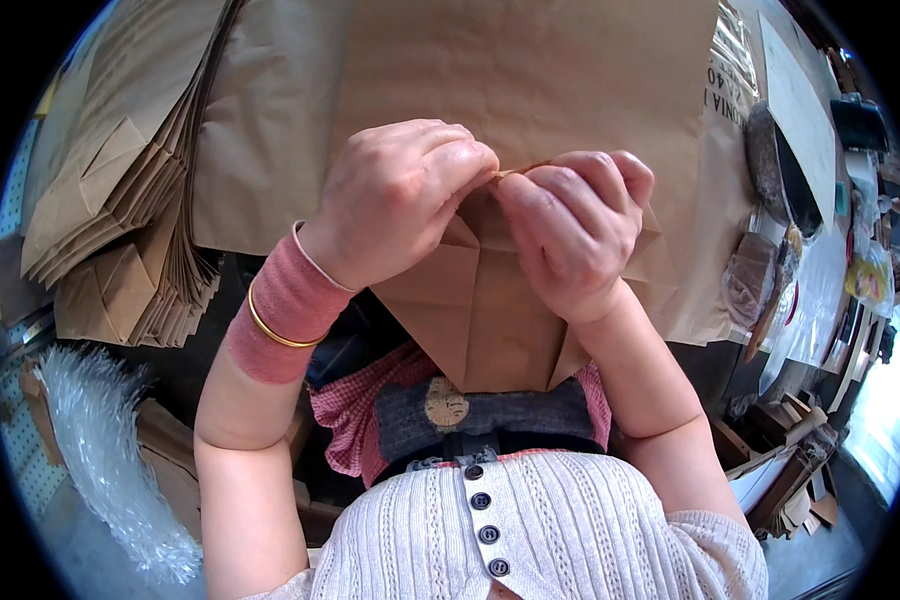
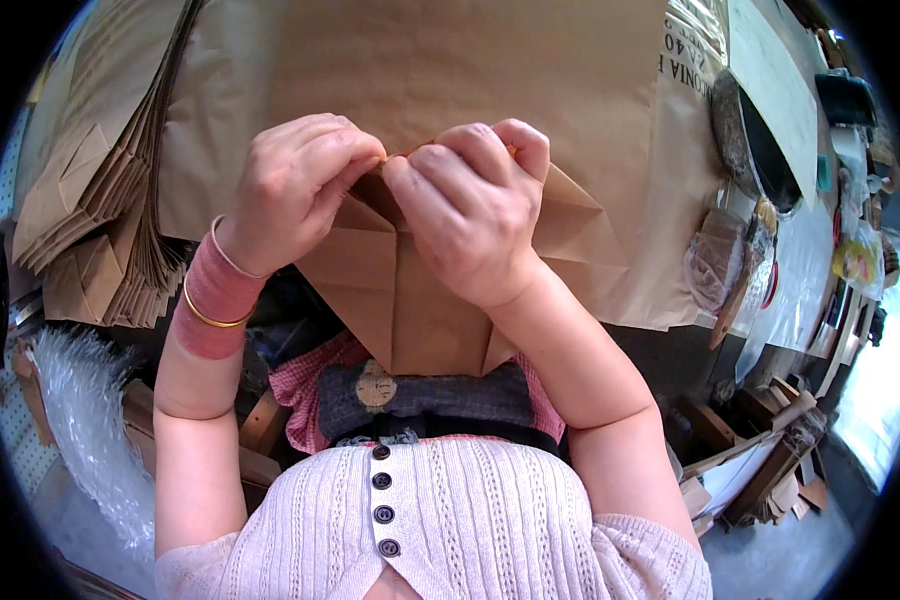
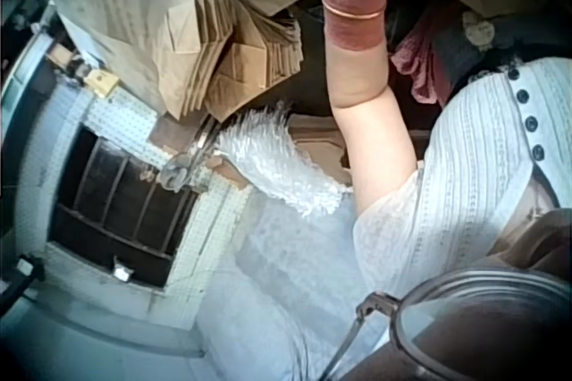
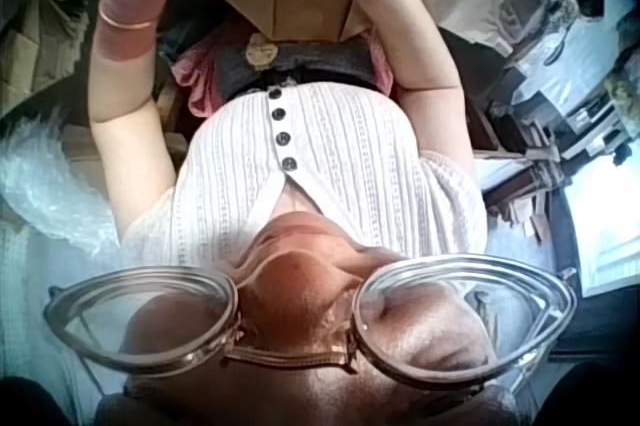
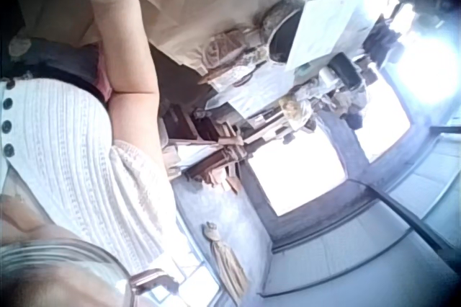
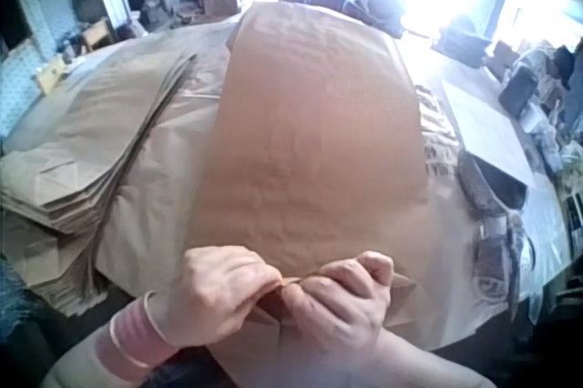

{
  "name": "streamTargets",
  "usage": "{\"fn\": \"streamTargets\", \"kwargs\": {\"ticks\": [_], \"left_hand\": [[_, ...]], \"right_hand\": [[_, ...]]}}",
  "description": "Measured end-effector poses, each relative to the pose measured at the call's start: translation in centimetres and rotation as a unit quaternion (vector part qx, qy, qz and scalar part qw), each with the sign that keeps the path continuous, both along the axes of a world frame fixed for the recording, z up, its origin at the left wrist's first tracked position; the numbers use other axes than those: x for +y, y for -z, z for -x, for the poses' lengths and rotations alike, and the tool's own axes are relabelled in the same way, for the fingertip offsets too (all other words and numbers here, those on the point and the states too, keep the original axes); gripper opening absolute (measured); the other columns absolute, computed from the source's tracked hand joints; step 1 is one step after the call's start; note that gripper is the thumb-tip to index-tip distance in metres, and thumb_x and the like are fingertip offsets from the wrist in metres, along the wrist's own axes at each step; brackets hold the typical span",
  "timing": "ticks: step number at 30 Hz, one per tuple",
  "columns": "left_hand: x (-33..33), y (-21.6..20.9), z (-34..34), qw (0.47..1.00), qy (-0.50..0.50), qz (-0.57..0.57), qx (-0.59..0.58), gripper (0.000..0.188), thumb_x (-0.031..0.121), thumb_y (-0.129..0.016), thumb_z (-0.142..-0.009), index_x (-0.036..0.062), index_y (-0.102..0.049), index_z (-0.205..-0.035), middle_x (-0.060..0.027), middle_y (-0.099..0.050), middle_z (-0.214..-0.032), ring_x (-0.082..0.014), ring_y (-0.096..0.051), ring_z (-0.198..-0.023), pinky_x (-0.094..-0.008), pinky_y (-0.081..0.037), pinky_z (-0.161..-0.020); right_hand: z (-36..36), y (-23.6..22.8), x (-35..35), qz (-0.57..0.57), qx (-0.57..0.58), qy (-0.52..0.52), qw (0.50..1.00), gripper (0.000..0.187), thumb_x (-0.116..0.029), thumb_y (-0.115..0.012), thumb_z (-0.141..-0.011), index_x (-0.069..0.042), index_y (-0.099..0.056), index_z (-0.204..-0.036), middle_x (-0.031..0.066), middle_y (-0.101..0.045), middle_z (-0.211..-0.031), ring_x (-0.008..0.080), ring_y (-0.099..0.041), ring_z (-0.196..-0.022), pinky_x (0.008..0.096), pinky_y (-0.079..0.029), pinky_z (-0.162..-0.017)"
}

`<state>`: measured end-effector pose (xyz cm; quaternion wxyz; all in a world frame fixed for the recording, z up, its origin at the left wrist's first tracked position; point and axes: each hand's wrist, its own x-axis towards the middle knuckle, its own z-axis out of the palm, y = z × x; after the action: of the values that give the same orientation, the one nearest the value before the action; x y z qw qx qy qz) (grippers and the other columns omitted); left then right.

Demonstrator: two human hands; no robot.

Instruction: The person sews the top flap of a brown paper bag using a needle and thread. They repeatedly pull the thread through the folded paper to secure the closure, then use a brush to apply a substance to the flap. The person continues this sewing and brushing process on multiple bags.

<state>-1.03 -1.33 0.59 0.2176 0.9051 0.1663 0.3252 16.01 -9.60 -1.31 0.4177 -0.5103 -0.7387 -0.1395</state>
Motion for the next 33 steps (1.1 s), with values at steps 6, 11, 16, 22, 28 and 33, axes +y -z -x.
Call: {"fn": "streamTargets", "kwargs": {"ticks": [6,11,16,22,28,33], "left_hand": [[0.9,-0.7,0.0,0.997,0.045,0.053,0.014,0.006,0.005,-0.067,-0.086,-0.0007,-0.064,-0.087,-0.0127,-0.061,-0.074,-0.0297,-0.06,-0.068,-0.036,-0.048,-0.061],[2.3,-1.5,-0.1,0.987,0.1,0.102,0.068,0.007,0.006,-0.067,-0.087,-0.0012,-0.065,-0.086,-0.013,-0.061,-0.074,-0.0289,-0.059,-0.068,-0.0348,-0.048,-0.061],[2.4,-2.7,-0.6,0.983,0.11,0.082,0.124,0.006,0.004,-0.064,-0.088,-0.0014,-0.064,-0.087,-0.0143,-0.062,-0.076,-0.0315,-0.06,-0.07,-0.037,-0.049,-0.063],[2.8,-4.1,-1.3,0.967,0.109,-0.035,0.227,0.004,0.003,-0.059,-0.086,-0.0011,-0.06,-0.085,-0.0149,-0.061,-0.077,-0.0344,-0.06,-0.074,-0.0404,-0.049,-0.066],[3.0,-4.2,-1.3,0.967,0.122,-0.011,0.224,0.006,0.003,-0.058,-0.087,-0.0006,-0.057,-0.082,-0.0146,-0.059,-0.075,-0.0351,-0.058,-0.072,-0.0406,-0.048,-0.065],[2.9,-3.6,-1.3,0.973,0.115,-0.009,0.2,0.006,0.004,-0.059,-0.087,-0.001,-0.056,-0.083,-0.0149,-0.058,-0.074,-0.0352,-0.058,-0.072,-0.0408,-0.048,-0.065]], "right_hand": [[-0.3,-0.2,0.1,0.017,0.024,-0.01,1.0,0.011,-0.014,-0.067,-0.071,-0.013,-0.067,-0.082,-0.0044,-0.059,-0.073,0.0131,-0.058,-0.072,0.0316,-0.037,-0.077],[-0.8,-0.2,-0.3,0.022,0.015,-0.031,0.999,0.012,-0.013,-0.068,-0.071,-0.013,-0.067,-0.083,-0.0043,-0.062,-0.076,0.0136,-0.059,-0.073,0.0321,-0.038,-0.08],[-0.4,-0.1,-0.6,0.024,0.041,-0.023,0.999,0.009,-0.012,-0.068,-0.073,-0.013,-0.066,-0.081,-0.0038,-0.062,-0.075,0.0145,-0.059,-0.072,0.0332,-0.04,-0.081],[0.4,-0.2,0.0,0.023,0.062,0.018,0.998,0.011,-0.012,-0.076,-0.072,-0.011,-0.068,-0.079,-0.0022,-0.063,-0.071,0.0161,-0.058,-0.067,0.0327,-0.038,-0.076],[0.4,0.6,0.2,-0.018,0.036,0.008,0.999,0.007,-0.012,-0.068,-0.068,-0.013,-0.063,-0.073,-0.0033,-0.058,-0.07,0.0132,-0.057,-0.07,0.0337,-0.04,-0.08],[0.3,0.8,-0.3,-0.053,0.001,0.01,0.999,0.012,-0.013,-0.067,-0.066,-0.012,-0.067,-0.078,-0.0045,-0.059,-0.073,0.0117,-0.058,-0.072,0.0323,-0.04,-0.079]]}}
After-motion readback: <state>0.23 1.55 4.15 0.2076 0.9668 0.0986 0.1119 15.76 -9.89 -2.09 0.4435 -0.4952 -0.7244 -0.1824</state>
